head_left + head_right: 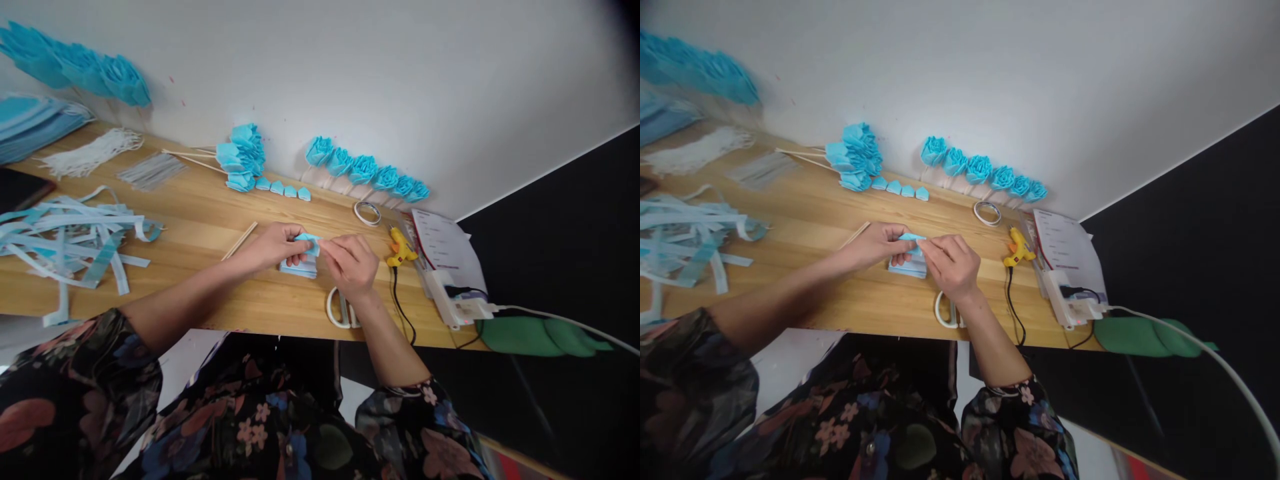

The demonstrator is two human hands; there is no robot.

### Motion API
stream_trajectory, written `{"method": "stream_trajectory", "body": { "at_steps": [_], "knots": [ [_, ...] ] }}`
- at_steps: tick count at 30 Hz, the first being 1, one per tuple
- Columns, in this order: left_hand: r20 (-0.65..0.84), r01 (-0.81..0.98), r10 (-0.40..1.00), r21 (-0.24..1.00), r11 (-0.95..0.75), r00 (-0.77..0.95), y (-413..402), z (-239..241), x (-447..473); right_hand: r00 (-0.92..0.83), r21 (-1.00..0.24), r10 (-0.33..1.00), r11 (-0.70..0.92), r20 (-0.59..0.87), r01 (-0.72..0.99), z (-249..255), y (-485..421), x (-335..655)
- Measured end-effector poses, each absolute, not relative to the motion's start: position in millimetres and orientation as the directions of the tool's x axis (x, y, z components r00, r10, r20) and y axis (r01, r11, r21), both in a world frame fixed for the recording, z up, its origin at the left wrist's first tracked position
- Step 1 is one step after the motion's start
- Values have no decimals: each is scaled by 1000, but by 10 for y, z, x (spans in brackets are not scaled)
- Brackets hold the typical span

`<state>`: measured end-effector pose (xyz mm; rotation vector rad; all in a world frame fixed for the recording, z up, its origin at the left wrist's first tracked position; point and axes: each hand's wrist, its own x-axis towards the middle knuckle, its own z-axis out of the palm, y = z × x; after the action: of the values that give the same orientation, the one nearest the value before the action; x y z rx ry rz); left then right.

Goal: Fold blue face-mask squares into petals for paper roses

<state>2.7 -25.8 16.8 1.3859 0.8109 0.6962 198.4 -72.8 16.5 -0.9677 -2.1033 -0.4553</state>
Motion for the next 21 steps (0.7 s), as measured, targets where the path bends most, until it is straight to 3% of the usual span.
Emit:
{"method": "stream_trajectory", "body": {
  "at_steps": [12,21],
  "knots": [
    [-73,13,816,997,80,573,-240,162,15,-462,16,517,654,720,756,116,-705,2007],
    [-102,-70,795,981,179,598,-242,175,1,-468,19,553,632,689,775,139,-707,1986]
  ]
}}
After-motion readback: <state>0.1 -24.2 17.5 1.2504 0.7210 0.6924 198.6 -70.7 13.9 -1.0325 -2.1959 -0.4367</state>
